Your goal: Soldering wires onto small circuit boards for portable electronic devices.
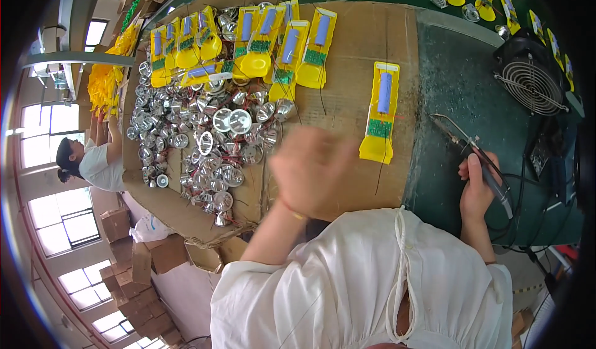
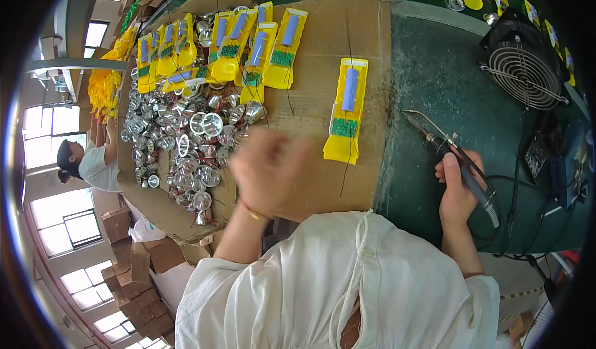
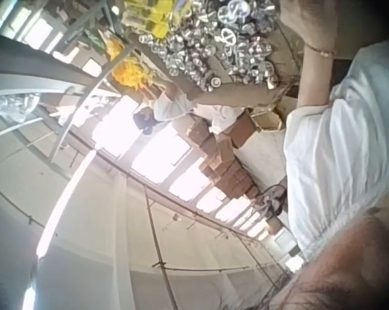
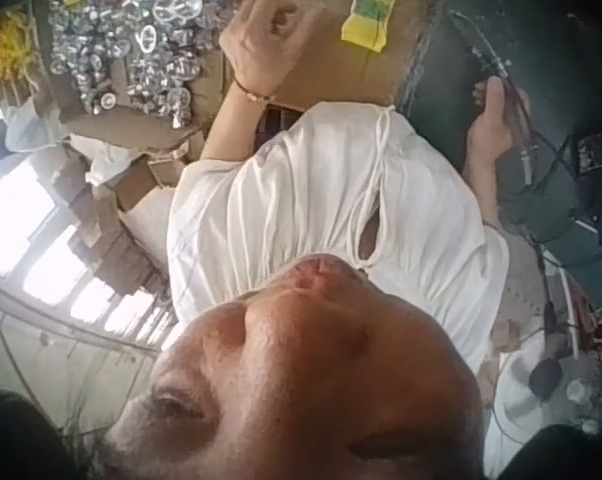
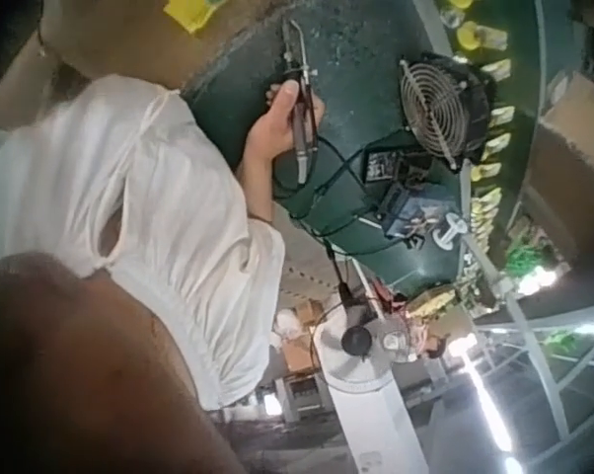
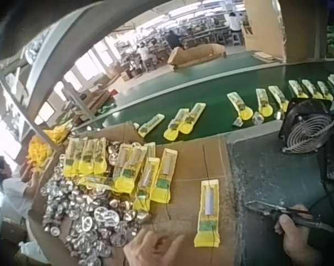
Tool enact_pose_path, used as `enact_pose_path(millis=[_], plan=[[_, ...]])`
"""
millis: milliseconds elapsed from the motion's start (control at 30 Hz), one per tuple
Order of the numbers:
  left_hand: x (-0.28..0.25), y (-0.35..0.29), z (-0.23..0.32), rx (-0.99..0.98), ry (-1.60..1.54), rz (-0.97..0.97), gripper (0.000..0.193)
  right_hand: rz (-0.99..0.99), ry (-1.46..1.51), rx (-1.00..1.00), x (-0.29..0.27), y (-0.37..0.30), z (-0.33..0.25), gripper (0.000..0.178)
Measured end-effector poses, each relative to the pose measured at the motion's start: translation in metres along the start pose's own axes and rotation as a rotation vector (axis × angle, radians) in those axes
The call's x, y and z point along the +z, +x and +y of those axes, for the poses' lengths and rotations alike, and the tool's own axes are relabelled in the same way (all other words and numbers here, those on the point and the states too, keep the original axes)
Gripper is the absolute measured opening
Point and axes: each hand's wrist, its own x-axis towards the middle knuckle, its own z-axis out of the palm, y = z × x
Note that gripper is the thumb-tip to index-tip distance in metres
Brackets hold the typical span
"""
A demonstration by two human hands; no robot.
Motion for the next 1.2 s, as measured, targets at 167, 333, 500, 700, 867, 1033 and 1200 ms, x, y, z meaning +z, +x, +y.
enact_pose_path(millis=[167,333,500,700,867,1033,1200], plan=[[-0.02,0.021,-0.075,-0.02,0.414,0.154,0.019,-0.012,0.042,-0.004,0.001,-0.007,-0.004,0.016],[-0.026,0.008,-0.073,0.05,0.51,-0.066,0.033,-0.009,-0.004,-0.047,-0.002,-0.019,-0.01,0.016],[-0.024,-0.011,-0.084,0.06,0.569,-0.049,0.034,-0.039,0.002,-0.046,-0.004,-0.022,-0.012,0.016],[-0.019,-0.03,-0.08,0.174,0.443,0.028,0.022,-0.067,0.004,-0.057,0.004,-0.02,-0.013,0.016],[-0.025,-0.019,-0.067,0.098,0.353,0.058,0.033,-0.037,0.005,-0.045,-0.002,-0.023,-0.014,0.017],[-0.004,-0.012,-0.057,0.153,0.61,-0.038,0.03,-0.045,0.026,-0.037,-0.005,-0.024,-0.011,0.017],[0.006,-0.002,-0.048,0.386,0.565,-0.073,0.011,-0.049,0.025,-0.054,-0.006,-0.027,-0.014,0.018]])
